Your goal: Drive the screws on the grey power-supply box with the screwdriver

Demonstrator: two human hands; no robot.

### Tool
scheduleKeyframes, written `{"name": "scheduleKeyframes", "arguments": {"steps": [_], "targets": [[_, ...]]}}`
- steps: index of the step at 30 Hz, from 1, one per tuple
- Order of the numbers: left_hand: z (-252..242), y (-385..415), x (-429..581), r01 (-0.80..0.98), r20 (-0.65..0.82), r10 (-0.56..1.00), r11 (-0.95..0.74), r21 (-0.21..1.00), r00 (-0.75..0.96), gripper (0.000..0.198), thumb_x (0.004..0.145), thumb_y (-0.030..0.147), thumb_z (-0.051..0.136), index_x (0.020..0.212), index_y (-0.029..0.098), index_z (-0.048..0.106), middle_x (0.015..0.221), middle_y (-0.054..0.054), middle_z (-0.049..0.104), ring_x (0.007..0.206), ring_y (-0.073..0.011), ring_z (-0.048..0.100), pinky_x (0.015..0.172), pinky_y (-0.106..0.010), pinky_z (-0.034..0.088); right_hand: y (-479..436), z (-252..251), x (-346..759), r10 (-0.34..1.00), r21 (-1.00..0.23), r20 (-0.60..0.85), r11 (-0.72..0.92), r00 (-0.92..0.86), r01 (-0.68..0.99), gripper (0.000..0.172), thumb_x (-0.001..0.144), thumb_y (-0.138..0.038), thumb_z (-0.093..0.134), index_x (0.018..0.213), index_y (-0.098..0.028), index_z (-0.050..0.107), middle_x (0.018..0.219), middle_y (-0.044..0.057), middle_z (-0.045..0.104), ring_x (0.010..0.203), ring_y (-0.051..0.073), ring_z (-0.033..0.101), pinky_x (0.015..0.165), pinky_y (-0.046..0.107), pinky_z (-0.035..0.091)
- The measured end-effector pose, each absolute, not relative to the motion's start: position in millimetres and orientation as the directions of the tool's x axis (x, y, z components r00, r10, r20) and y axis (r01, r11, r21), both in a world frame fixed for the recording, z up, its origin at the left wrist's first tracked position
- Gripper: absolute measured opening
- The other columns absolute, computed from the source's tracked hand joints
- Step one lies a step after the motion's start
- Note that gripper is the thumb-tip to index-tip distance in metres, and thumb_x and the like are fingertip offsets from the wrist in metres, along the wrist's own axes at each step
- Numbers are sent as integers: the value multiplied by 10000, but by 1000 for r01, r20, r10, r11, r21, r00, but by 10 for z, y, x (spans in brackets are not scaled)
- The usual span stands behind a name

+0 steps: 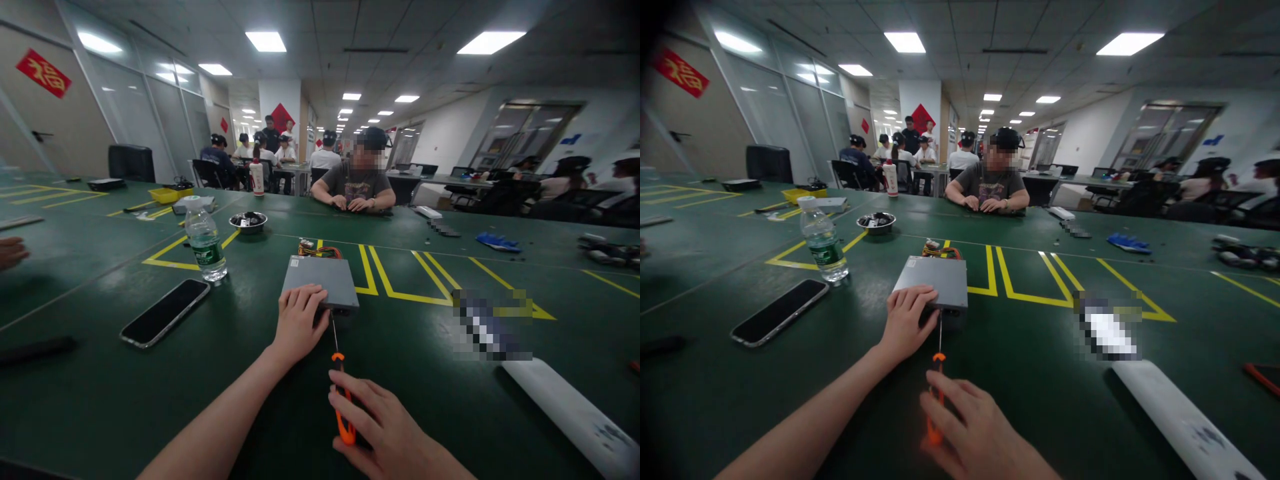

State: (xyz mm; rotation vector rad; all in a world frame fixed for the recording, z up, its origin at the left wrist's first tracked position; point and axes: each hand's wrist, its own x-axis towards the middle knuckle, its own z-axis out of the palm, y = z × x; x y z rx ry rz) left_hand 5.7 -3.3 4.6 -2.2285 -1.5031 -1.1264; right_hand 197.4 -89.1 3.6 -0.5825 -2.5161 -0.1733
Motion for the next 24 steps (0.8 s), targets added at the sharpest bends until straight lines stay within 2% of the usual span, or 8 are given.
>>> {"name": "scheduleKeyframes", "arguments": {"steps": [3,6,9,13,15,18,21,24], "targets": [[50,-37,57,866,689,702,-446,228,180,259,834,270,522,1090,236,540,1166,-51,591,1111,-223,491,941,-404,297,-877,44,1964,316,26,585,913,-747,407,316,887,-282,508,1163,-127,492,1139,183,606,990,207,617,792,322,519],[52,-36,56,865,686,705,-446,231,180,256,833,273,524,1087,236,537,1168,-43,589,1114,-217,486,945,-399,293,-853,30,1973,320,-47,673,918,-667,393,320,911,-339,494,1146,-129,441,1110,190,619,994,201,620,791,325,519],[51,-34,56,864,681,709,-447,233,183,258,833,280,523,1087,238,534,1173,-43,588,1115,-221,485,945,-403,291,-855,37,1986,364,-114,647,915,-670,388,369,926,-405,443,1151,-114,417,1151,209,587,1052,215,593,810,334,518],[49,-35,58,864,683,707,-448,232,183,259,833,282,520,1089,239,530,1177,-44,585,1120,-221,485,942,-402,288,-855,78,1971,338,-28,585,917,-738,398,318,944,-306,388,1178,-102,459,1149,215,579,1043,231,592,783,353,529],[49,-35,59,864,683,707,-447,232,183,258,832,281,523,1087,239,530,1181,-43,584,1122,-219,484,940,-400,288,-836,73,1965,313,7,633,912,-708,410,298,925,-318,450,1132,-106,485,1107,214,597,993,229,611,754,353,536],[50,-32,57,865,682,709,-445,230,183,260,830,281,528,1087,239,529,1184,-41,582,1126,-217,481,937,-398,288,-811,36,1976,291,-12,729,911,-620,413,281,886,-308,537,1068,-102,478,1073,219,605,965,215,618,740,329,541],[50,-29,54,865,683,706,-448,226,188,266,828,280,532,1091,237,525,1182,-37,582,1121,-212,486,935,-394,285,-823,18,1990,307,-2,683,908,-663,418,293,894,-301,523,1091,-91,465,1107,233,588,1029,225,594,783,335,539],[48,-28,57,865,690,699,-450,223,185,257,831,284,527,1084,237,527,1178,-40,584,1117,-214,489,937,-394,284,-841,34,1970,281,126,594,893,-754,432,220,900,-141,460,1110,-91,500,1110,233,590,1033,225,595,810,335,533]]}}
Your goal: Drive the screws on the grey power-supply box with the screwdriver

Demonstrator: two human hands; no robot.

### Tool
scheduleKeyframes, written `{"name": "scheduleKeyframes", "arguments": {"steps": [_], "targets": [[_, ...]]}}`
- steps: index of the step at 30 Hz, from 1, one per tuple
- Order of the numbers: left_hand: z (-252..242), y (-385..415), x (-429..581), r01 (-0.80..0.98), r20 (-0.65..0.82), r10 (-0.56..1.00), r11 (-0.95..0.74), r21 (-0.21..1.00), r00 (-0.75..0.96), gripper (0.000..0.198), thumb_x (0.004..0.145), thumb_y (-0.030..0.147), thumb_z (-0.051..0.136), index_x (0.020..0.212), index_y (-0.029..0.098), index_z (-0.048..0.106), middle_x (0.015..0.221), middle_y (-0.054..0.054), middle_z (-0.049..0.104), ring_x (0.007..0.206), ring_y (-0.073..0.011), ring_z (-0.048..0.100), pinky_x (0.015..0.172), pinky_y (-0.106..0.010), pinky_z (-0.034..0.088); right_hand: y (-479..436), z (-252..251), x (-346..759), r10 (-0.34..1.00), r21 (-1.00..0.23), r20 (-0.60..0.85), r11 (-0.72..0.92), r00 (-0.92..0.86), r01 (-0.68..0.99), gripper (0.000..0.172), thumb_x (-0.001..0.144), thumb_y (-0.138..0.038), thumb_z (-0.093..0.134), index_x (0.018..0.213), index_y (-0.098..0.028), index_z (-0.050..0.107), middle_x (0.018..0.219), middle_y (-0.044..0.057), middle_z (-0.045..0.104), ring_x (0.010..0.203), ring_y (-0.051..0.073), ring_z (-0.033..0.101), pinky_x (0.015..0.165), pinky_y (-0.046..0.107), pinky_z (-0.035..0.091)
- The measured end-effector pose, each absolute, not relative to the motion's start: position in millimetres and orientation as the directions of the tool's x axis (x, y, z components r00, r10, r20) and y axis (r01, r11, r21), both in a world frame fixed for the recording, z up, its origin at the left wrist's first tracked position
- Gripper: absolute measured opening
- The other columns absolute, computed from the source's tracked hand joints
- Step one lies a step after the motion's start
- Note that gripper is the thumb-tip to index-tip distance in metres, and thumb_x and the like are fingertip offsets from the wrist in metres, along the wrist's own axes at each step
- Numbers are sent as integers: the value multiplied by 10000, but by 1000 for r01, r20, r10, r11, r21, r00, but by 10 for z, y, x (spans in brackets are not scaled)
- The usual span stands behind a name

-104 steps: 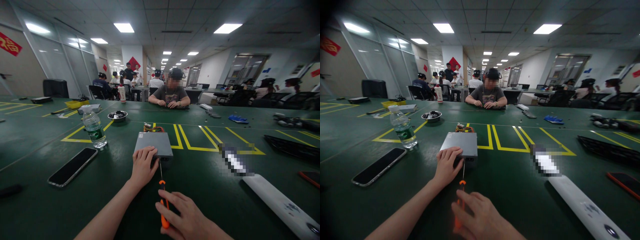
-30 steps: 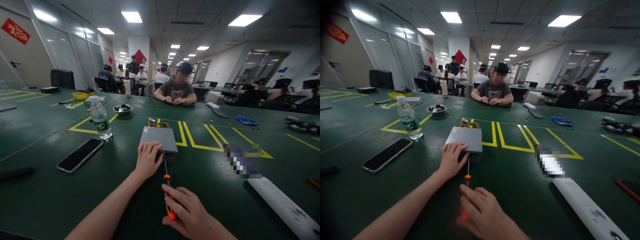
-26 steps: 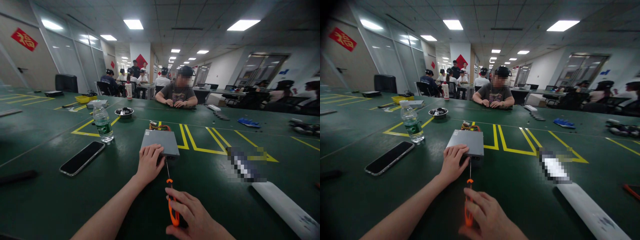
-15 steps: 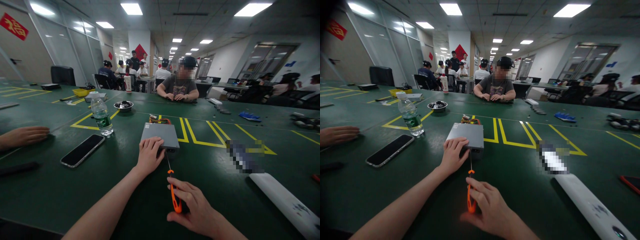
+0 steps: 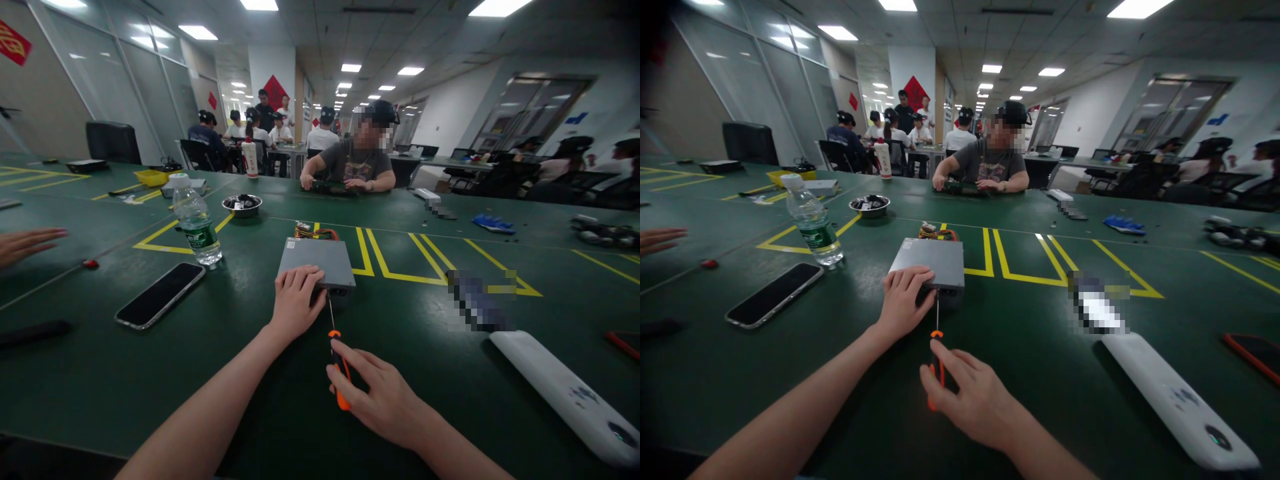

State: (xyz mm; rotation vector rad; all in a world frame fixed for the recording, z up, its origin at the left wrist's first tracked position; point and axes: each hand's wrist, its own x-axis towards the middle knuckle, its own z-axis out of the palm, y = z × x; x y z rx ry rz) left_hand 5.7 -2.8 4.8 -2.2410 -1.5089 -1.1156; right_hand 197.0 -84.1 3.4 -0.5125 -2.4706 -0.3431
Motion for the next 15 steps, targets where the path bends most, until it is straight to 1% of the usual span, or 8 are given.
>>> {"name": "scheduleKeyframes", "arguments": {"steps": [2,4,6,8,11,13,15], "targets": [[44,-28,62,866,695,696,-448,223,181,256,830,283,528,1082,236,529,1176,-43,585,1114,-216,492,939,-396,283,-836,44,1938,243,212,597,871,-765,443,197,889,-96,462,1072,-87,533,1071,226,611,962,209,627,801,323,538],[39,-27,66,865,699,692,-449,222,180,258,828,281,529,1083,236,529,1175,-45,586,1115,-217,493,940,-397,281,-817,48,1904,196,266,653,845,-732,463,112,885,-127,503,976,-87,553,1005,214,637,867,189,651,773,308,549],[35,-26,67,864,702,688,-454,220,183,262,829,279,529,1088,235,527,1175,-46,588,1118,-218,491,938,-398,282,-796,55,1879,156,304,696,820,-701,484,46,882,-149,523,865,-113,545,937,190,653,799,174,656,732,298,558],[33,-24,65,863,705,684,-457,217,185,263,831,278,527,1090,236,528,1173,-49,590,1119,-219,491,936,-399,286,-784,77,1867,148,323,710,801,-689,505,92,881,-148,522,789,-137,522,897,173,656,766,168,653,704,294,561],[38,-22,61,865,704,685,-455,214,186,255,829,281,530,1080,236,535,1164,-50,594,1112,-222,495,933,-400,293,-799,127,1863,183,313,720,776,-670,548,130,868,-128,528,743,-151,500,866,160,650,747,175,647,693,301,555],[45,-23,60,865,702,688,-453,214,187,253,827,280,534,1075,236,538,1163,-47,593,1110,-221,496,931,-398,297,-825,153,1853,240,269,731,759,-639,593,128,863,-125,529,744,-156,493,828,138,642,723,176,641,672,302,550],[52,-25,59,865,698,690,-454,215,189,255,828,278,532,1079,236,537,1166,-46,591,1115,-222,492,930,-399,297,-859,158,1825,319,205,731,741,-603,640,119,866,-133,519,755,-160,485,777,108,626,675,169,630,619,287,539]]}}
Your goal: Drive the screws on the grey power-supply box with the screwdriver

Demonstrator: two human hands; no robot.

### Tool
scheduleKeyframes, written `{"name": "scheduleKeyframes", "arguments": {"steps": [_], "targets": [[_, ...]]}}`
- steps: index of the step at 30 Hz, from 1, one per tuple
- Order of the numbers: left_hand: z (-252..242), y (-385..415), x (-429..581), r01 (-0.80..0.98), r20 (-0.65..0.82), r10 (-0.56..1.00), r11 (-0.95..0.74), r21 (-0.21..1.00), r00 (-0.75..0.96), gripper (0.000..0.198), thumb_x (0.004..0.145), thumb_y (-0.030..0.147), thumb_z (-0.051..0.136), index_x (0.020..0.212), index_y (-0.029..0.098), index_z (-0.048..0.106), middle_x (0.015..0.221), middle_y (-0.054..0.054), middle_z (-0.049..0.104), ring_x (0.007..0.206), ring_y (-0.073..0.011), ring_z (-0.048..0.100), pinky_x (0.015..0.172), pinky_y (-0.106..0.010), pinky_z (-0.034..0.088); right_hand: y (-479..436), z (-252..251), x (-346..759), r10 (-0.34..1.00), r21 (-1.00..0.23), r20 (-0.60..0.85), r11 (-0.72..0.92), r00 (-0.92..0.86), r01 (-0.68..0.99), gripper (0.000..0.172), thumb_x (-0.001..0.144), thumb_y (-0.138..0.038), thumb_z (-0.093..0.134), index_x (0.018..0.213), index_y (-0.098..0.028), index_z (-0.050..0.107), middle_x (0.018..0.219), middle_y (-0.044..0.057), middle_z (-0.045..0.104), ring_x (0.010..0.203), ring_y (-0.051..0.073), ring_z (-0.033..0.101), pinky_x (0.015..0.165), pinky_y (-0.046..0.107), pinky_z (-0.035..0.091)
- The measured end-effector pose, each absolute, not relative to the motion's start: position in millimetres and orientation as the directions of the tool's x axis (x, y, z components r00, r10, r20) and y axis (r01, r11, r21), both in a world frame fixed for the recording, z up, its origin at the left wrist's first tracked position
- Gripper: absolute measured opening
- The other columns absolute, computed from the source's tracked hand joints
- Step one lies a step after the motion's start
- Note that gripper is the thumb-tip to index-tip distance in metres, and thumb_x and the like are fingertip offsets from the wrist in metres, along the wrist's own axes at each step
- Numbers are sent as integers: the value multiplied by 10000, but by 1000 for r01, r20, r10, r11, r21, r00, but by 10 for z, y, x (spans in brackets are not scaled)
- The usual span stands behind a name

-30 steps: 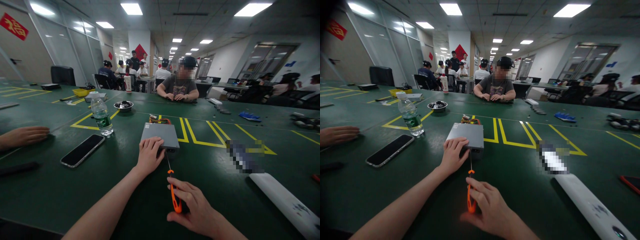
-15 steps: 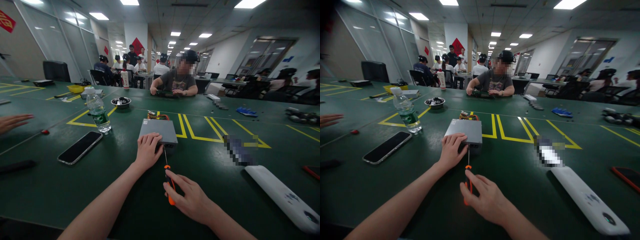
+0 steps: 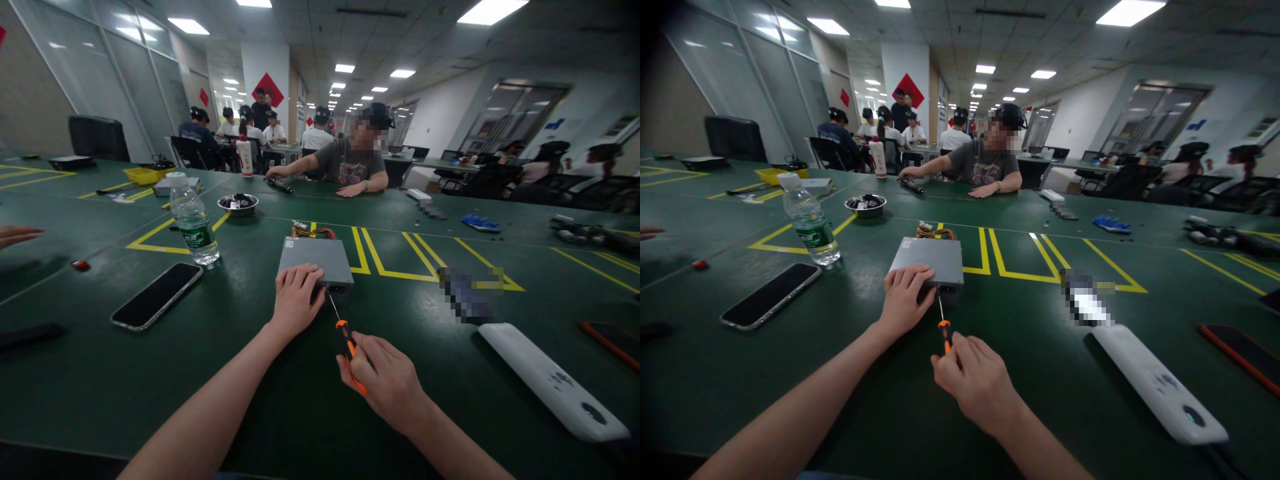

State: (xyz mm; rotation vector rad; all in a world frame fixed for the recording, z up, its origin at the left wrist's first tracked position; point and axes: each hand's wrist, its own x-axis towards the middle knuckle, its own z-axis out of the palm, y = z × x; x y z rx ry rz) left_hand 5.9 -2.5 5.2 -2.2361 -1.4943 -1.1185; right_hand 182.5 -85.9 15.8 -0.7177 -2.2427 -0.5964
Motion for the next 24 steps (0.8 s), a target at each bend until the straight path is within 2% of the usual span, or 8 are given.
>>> {"name": "scheduleKeyframes", "arguments": {"steps": [4,9,11,14,17,20,24], "targets": [[57,-28,56,860,695,693,-460,221,193,256,838,281,518,1091,236,533,1177,-50,587,1123,-225,486,931,-404,291,-936,123,1706,454,45,752,688,-478,724,102,883,-146,476,785,-170,456,735,72,594,591,147,599,526,246,498],[50,-29,55,857,699,690,-463,224,190,255,838,275,517,1089,238,538,1179,-52,591,1129,-230,483,936,-410,287,-1036,66,1531,681,-398,713,588,-166,705,57,925,-235,428,895,-187,436,764,29,558,563,116,579,507,212,489],[48,-30,56,857,701,688,-463,226,187,257,836,272,522,1090,238,539,1177,-49,592,1128,-227,485,937,-409,286,-1063,42,1492,725,-487,680,558,-109,672,72,927,-266,430,915,-196,424,796,30,563,603,124,600,537,221,504],[45,-30,59,856,704,687,-463,230,182,262,831,264,530,1092,240,539,1179,-43,590,1129,-219,486,942,-404,287,-1070,16,1483,734,-464,660,565,-160,682,118,939,-311,406,954,-195,423,795,36,571,623,144,615,537,240,513],[40,-26,60,856,706,685,-463,230,181,262,827,262,537,1088,242,541,1178,-42,590,1126,-216,488,945,-402,288,-1058,31,1533,703,-365,677,577,-217,731,158,945,-324,384,997,-180,426,772,47,585,602,159,616,518,259,513],[37,-21,59,858,707,683,-462,227,181,259,826,265,538,1084,242,542,1172,-47,593,1115,-220,493,941,-404,288,-1058,90,1664,657,-270,699,608,-283,746,126,921,-255,422,1010,-169,444,775,51,605,576,154,603,518,269,506],[39,-19,56,862,701,688,-458,219,187,243,836,278,523,1075,238,544,1168,-47,594,1116,-222,491,935,-404,290,-1039,192,1967,476,-101,765,755,-434,648,135,838,-148,499,973,-156,497,791,61,633,675,169,632,606,286,520]]}}
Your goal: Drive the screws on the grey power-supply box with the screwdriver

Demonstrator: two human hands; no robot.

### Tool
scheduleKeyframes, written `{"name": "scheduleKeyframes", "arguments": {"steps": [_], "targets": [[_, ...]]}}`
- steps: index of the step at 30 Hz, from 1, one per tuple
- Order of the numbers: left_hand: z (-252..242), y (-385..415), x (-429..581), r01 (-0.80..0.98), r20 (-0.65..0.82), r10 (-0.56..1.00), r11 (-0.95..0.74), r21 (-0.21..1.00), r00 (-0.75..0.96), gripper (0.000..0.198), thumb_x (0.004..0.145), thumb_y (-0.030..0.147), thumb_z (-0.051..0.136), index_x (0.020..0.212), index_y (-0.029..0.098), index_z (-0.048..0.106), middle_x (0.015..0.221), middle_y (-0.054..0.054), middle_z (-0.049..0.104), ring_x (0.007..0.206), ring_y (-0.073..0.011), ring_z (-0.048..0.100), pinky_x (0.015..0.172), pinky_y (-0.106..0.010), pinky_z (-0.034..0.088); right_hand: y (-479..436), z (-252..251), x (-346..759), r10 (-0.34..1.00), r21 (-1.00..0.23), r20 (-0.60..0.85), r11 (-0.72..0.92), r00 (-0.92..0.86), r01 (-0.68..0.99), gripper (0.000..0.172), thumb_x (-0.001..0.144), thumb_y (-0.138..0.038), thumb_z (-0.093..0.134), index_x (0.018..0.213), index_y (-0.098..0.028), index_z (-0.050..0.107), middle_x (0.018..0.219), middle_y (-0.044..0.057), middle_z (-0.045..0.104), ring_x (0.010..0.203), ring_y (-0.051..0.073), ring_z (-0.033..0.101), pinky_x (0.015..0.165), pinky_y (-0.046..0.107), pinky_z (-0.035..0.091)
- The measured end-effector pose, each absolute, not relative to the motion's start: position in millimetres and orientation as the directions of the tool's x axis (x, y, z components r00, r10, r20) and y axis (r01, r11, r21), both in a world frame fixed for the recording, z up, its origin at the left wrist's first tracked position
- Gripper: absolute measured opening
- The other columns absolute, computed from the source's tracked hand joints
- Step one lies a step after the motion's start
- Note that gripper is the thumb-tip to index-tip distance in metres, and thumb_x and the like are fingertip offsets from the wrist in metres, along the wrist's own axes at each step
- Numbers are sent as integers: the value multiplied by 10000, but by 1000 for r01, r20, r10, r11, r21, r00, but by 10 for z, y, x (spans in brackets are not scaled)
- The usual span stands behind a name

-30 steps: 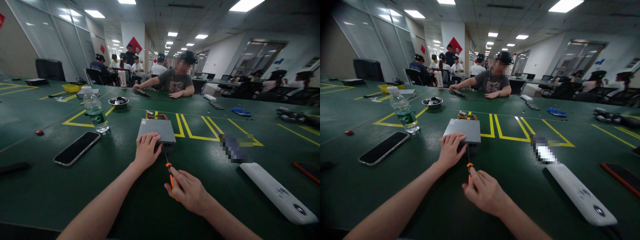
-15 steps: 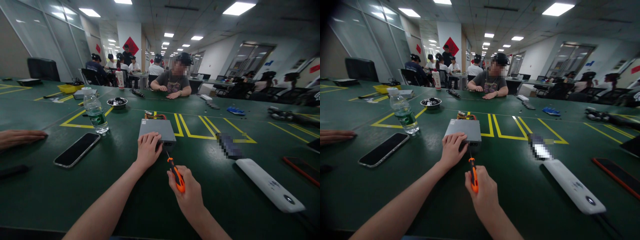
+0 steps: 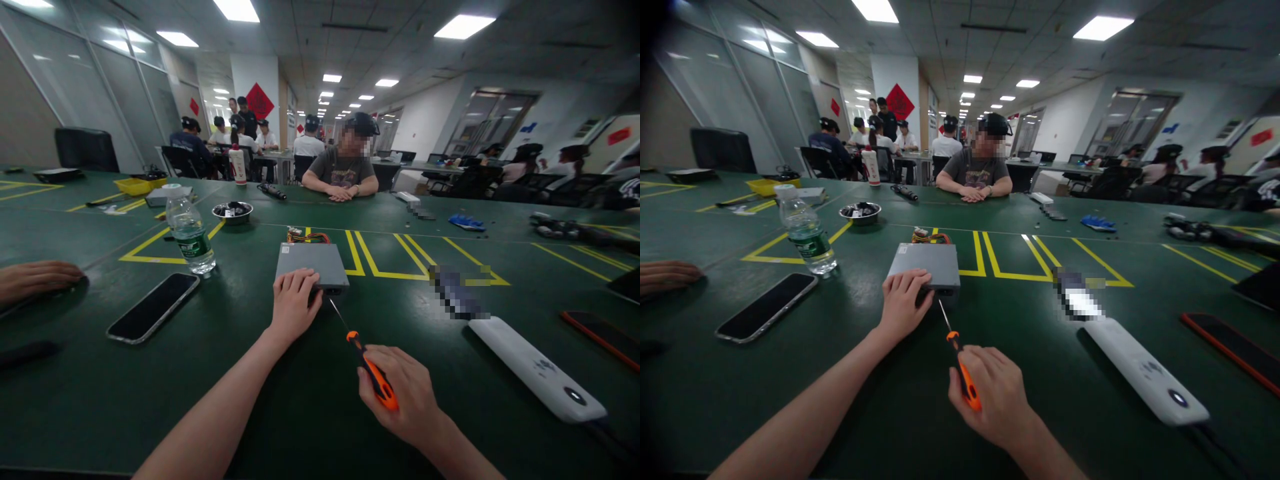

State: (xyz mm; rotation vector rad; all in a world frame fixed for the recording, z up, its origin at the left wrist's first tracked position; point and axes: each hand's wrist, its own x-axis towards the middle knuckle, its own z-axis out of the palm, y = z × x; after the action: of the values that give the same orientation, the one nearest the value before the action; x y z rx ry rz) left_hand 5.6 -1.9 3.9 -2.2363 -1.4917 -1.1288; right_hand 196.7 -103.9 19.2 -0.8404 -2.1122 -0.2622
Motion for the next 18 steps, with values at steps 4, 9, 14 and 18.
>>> {"name": "scheduleKeyframes", "arguments": {"steps": [4,9,14,18], "targets": [[35,-12,48,859,706,683,-463,218,189,247,837,276,521,1079,235,544,1169,-48,593,1115,-220,492,933,-398,296,-916,264,2220,359,51,748,807,-558,589,131,794,-117,520,921,-148,528,756,63,647,616,159,621,566,284,514],[18,12,28,852,710,675,-477,216,198,250,834,280,525,1079,238,551,1156,-55,597,1095,-225,506,926,-399,305,-771,245,2278,305,85,760,828,-574,554,108,784,-113,497,882,-144,531,697,58,639,549,148,598,504,277,495],[24,22,17,851,709,672,-486,201,217,251,836,281,523,1083,244,553,1159,-54,595,1104,-226,505,915,-398,310,-770,208,2286,317,64,782,815,-537,576,146,774,-104,499,910,-146,531,718,62,650,564,150,609,518,280,507],[27,25,12,858,709,670,-479,186,220,258,828,277,532,1083,247,557,1153,-49,600,1085,-226,518,908,-400,317,-769,211,2314,338,39,796,799,-503,600,140,780,-104,493,903,-154,536,713,53,648,560,146,608,518,277,513]]}}
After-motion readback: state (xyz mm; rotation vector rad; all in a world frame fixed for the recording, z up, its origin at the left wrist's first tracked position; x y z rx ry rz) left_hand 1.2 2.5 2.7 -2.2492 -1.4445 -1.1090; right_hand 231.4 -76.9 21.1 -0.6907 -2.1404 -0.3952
